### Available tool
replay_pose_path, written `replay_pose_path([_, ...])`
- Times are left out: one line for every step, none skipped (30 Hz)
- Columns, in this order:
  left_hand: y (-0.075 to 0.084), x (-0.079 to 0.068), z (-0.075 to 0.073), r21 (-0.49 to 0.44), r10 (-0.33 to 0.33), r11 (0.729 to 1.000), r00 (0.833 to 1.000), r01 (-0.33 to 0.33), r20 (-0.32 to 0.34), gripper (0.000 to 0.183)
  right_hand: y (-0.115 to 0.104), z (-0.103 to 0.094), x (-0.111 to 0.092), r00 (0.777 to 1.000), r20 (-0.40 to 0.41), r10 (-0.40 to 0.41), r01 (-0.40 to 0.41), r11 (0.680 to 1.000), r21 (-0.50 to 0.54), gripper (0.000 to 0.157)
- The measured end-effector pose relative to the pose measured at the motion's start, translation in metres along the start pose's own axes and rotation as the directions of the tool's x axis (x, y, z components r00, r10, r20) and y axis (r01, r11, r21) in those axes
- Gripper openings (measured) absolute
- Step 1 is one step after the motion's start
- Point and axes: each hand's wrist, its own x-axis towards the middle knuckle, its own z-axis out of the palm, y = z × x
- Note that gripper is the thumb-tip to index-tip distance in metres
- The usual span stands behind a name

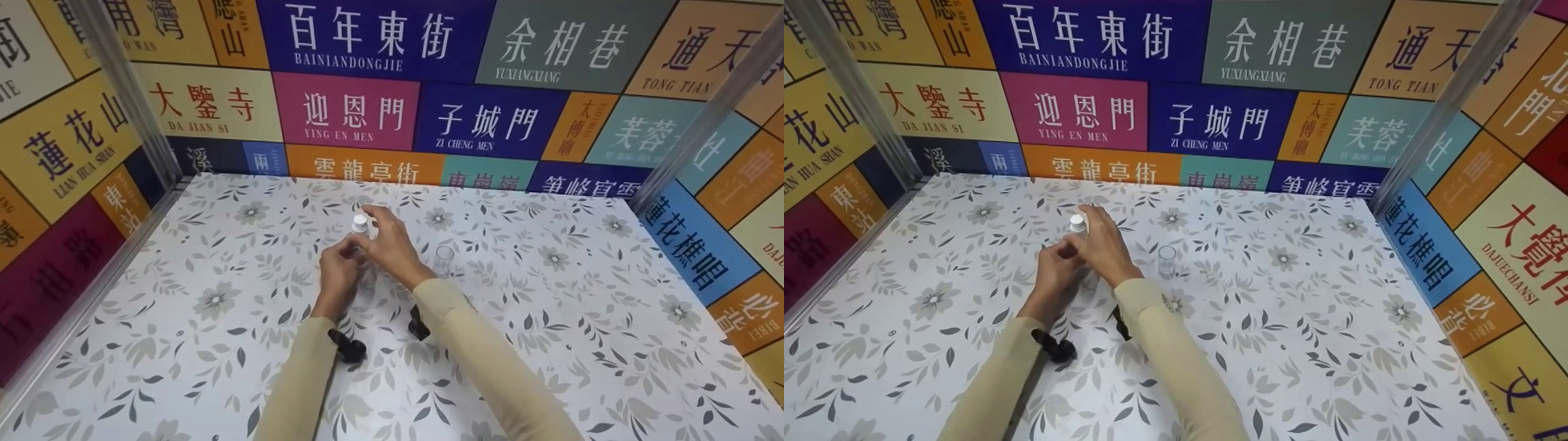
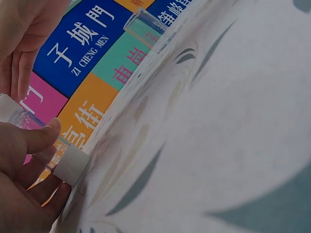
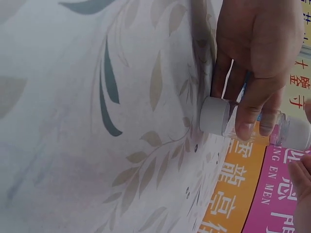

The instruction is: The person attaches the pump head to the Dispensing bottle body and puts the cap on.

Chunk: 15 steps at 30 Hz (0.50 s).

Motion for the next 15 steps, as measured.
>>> replay_pose_path([-0.0001, -0.0002, -0.0001, 0.004, 0.003, 1.000, 1.000, -0.003, -0.002, 0.037, -0.0003, 0.0001, -0.0006, 1.000, -0.001, -0.003, 0.003, 1.000, -0.002, 0.056])
replay_pose_path([0.0000, -0.0002, -0.0002, 0.002, 0.000, 1.000, 1.000, 0.000, -0.003, 0.039, -0.0006, 0.0004, -0.0013, 1.000, -0.004, -0.006, 0.007, 1.000, 0.006, 0.055])
replay_pose_path([-0.0001, -0.0001, -0.0002, -0.001, -0.004, 1.000, 1.000, 0.004, -0.004, 0.040, -0.0010, 0.0006, -0.0021, 1.000, -0.006, -0.009, 0.009, 1.000, 0.015, 0.053])
replay_pose_path([-0.0001, -0.0002, -0.0001, -0.006, -0.008, 1.000, 1.000, 0.008, -0.005, 0.041, -0.0013, 0.0012, -0.0028, 1.000, -0.009, -0.012, 0.013, 1.000, 0.023, 0.051])
replay_pose_path([0.0001, -0.0004, 0.0000, -0.011, -0.012, 1.000, 1.000, 0.012, -0.005, 0.042, -0.0018, 0.0017, -0.0034, 1.000, -0.013, -0.017, 0.017, 0.999, 0.031, 0.049])
replay_pose_path([0.0003, -0.0003, 0.0001, -0.018, -0.015, 1.000, 1.000, 0.015, -0.007, 0.043, -0.0021, 0.0025, -0.0039, 1.000, -0.016, -0.023, 0.023, 0.999, 0.042, 0.048])
replay_pose_path([0.0005, 0.0000, 0.0003, -0.025, -0.015, 1.000, 1.000, 0.014, -0.007, 0.042, -0.0024, 0.0034, -0.0040, 0.999, -0.021, -0.029, 0.031, 0.998, 0.052, 0.046])
replay_pose_path([0.0008, 0.0003, 0.0004, -0.036, -0.017, 0.999, 1.000, 0.017, -0.006, 0.042, -0.0029, 0.0042, -0.0040, 0.999, -0.026, -0.035, 0.036, 0.998, 0.059, 0.046])
replay_pose_path([0.0007, 0.0006, 0.0005, -0.041, -0.017, 0.999, 1.000, 0.017, -0.005, 0.041, -0.0035, 0.0051, -0.0039, 0.999, -0.032, -0.042, 0.044, 0.997, 0.060, 0.045])
replay_pose_path([0.0010, 0.0007, 0.0006, -0.048, -0.017, 0.999, 1.000, 0.017, -0.003, 0.040, -0.0038, 0.0060, -0.0036, 0.998, -0.037, -0.050, 0.052, 0.997, 0.065, 0.045])
replay_pose_path([0.0010, 0.0008, 0.0006, -0.051, -0.018, 0.999, 1.000, 0.018, -0.002, 0.040, -0.0041, 0.0068, -0.0034, 0.998, -0.039, -0.056, 0.059, 0.996, 0.068, 0.044])
replay_pose_path([0.0009, 0.0011, 0.0006, -0.055, -0.020, 0.998, 1.000, 0.019, -0.002, 0.039, -0.0042, 0.0077, -0.0032, 0.997, -0.042, -0.060, 0.063, 0.996, 0.069, 0.043])
replay_pose_path([0.0006, 0.0012, 0.0007, -0.054, -0.013, 0.998, 1.000, 0.013, -0.001, 0.038, -0.0044, 0.0083, -0.0032, 0.997, -0.045, -0.060, 0.063, 0.996, 0.067, 0.042])
replay_pose_path([0.0004, 0.0012, 0.0006, -0.048, -0.011, 0.999, 1.000, 0.011, 0.002, 0.038, -0.0044, 0.0088, -0.0033, 0.997, -0.048, -0.057, 0.060, 0.996, 0.065, 0.041])
replay_pose_path([0.0002, 0.0013, 0.0007, -0.043, -0.008, 0.999, 1.000, 0.009, 0.006, 0.038, -0.0042, 0.0092, -0.0033, 0.997, -0.051, -0.055, 0.058, 0.996, 0.062, 0.040])
